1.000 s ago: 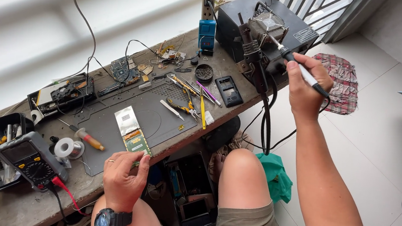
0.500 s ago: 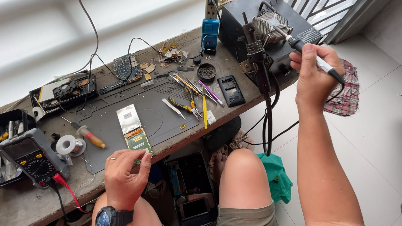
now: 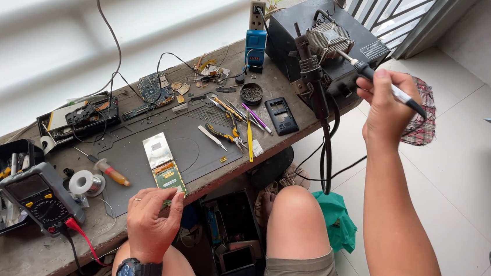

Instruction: Repairing a mobile phone by inspecting components and soldering a ribbon cable to a circuit board

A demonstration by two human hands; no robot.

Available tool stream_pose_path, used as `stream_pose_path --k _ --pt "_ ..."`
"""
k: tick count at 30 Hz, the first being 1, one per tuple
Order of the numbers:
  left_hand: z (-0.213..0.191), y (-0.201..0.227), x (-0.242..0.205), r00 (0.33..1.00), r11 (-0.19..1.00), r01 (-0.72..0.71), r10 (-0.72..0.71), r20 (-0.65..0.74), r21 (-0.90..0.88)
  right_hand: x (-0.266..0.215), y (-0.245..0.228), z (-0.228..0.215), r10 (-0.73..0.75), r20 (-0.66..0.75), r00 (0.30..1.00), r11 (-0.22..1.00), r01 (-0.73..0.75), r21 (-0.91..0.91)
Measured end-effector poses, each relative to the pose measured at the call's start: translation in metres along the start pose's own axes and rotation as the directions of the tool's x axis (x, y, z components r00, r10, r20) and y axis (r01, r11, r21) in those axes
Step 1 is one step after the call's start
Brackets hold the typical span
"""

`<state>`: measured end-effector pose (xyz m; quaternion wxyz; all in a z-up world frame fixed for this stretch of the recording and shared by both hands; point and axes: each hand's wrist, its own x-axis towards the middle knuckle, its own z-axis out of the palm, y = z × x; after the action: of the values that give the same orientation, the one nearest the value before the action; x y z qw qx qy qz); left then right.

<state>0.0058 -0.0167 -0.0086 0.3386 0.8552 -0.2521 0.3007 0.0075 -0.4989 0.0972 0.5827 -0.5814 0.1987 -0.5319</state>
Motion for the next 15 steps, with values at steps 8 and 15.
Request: stream_pose_path --k 8,15 --pt "0.0 0.003 0.002 1.0 1.0 0.0 0.0 0.018 -0.006 -0.015 -0.019 -0.04 0.39 0.075 0.918 0.86 -0.392 0.328" --pt "0.001 0.005 0.003 1.0 1.0 0.002 -0.002 0.015 -0.006 -0.018 -0.03 -0.047 0.327 0.119 0.937 0.887 -0.348 0.303"
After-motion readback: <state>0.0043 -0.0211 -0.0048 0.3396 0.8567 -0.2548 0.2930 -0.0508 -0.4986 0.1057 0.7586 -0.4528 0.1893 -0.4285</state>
